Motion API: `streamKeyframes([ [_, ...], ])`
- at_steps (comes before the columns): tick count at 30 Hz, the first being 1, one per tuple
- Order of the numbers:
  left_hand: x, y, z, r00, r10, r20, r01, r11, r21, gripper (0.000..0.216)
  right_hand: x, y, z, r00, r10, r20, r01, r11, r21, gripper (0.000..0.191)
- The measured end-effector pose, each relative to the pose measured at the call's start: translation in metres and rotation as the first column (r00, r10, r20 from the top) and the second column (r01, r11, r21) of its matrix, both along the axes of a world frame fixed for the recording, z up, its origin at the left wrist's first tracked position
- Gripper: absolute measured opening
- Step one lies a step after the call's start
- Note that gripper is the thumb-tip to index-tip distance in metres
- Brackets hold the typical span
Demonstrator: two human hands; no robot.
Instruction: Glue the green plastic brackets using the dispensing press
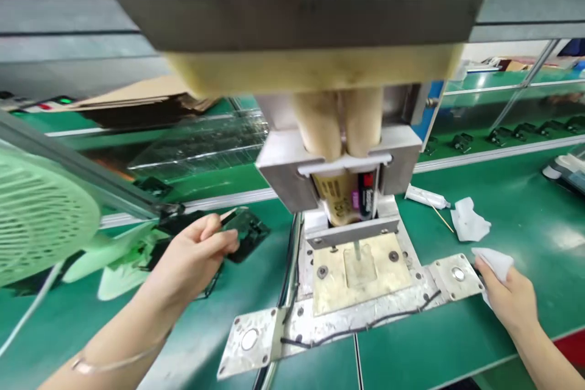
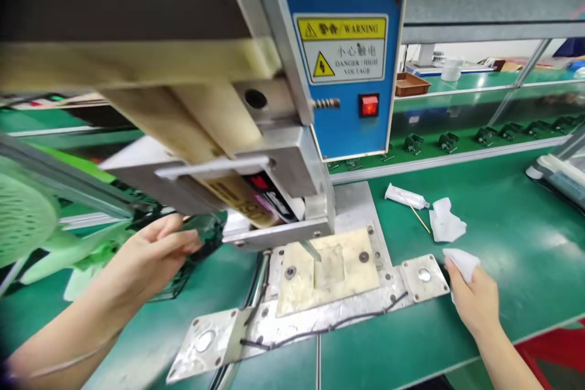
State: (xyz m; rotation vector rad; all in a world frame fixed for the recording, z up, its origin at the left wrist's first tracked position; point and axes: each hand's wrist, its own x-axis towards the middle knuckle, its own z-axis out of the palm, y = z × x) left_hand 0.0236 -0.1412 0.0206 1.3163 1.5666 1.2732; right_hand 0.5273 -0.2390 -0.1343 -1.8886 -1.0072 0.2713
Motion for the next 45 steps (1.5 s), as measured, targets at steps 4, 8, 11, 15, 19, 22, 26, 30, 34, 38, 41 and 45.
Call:
streamKeyframes([
  [4, 0.016, -0.065, -0.015, 0.942, -0.032, 0.335, 0.140, 0.942, -0.305, 0.062, -0.002, 0.000, 0.002, 0.999, 0.028, -0.021, -0.027, 0.999, 0.040, 0.056],
  [8, 0.060, -0.100, -0.016, 0.829, -0.170, 0.532, 0.441, 0.784, -0.437, 0.057, -0.001, 0.000, 0.004, 0.998, 0.007, -0.066, -0.004, 0.999, 0.035, 0.056],
  [11, 0.095, -0.099, -0.017, 0.774, -0.216, 0.596, 0.535, 0.726, -0.432, 0.064, -0.001, 0.000, 0.006, 0.997, -0.013, -0.080, 0.015, 1.000, 0.026, 0.058],
  [15, 0.125, -0.076, -0.021, 0.792, -0.249, 0.558, 0.551, 0.686, -0.475, 0.071, -0.002, 0.000, 0.008, 0.993, -0.001, -0.119, 0.005, 1.000, 0.026, 0.061],
  [19, 0.135, -0.055, -0.027, 0.814, -0.323, 0.482, 0.544, 0.714, -0.440, 0.068, -0.003, 0.000, 0.009, 0.990, 0.024, -0.138, -0.017, 0.999, 0.047, 0.058],
  [22, 0.135, -0.043, -0.037, 0.829, -0.441, 0.344, 0.550, 0.755, -0.357, 0.072, -0.004, 0.001, 0.008, 0.987, 0.029, -0.157, -0.020, 0.998, 0.060, 0.056],
  [26, 0.135, -0.038, -0.050, 0.836, -0.549, -0.016, 0.525, 0.808, -0.267, 0.078, -0.007, 0.002, 0.009, 0.978, 0.021, -0.206, -0.010, 0.999, 0.053, 0.054],
  [30, 0.135, -0.042, -0.051, 0.790, -0.541, -0.289, 0.477, 0.838, -0.264, 0.075, -0.009, 0.002, 0.013, 0.964, -0.004, -0.266, 0.016, 0.999, 0.043, 0.057],
  [34, 0.117, -0.055, -0.044, 0.792, -0.380, -0.479, 0.339, 0.925, -0.174, 0.109, -0.010, 0.000, 0.020, 0.964, -0.025, -0.264, 0.036, 0.999, 0.037, 0.061],
  [38, 0.070, -0.080, -0.040, 0.836, -0.147, -0.529, 0.067, 0.984, -0.167, 0.090, -0.017, 0.001, 0.036, 0.965, 0.062, -0.255, -0.066, 0.998, -0.005, 0.060],
  [41, 0.036, -0.100, -0.048, 0.955, -0.065, -0.289, -0.071, 0.898, -0.434, 0.096, -0.028, 0.004, 0.044, 0.938, 0.149, -0.312, -0.173, 0.984, -0.051, 0.061],
  [45, 0.026, -0.116, -0.066, 0.983, 0.182, 0.034, -0.145, 0.870, -0.471, 0.113, -0.041, 0.007, 0.046, 0.900, 0.172, -0.401, -0.213, 0.975, -0.061, 0.064],
])
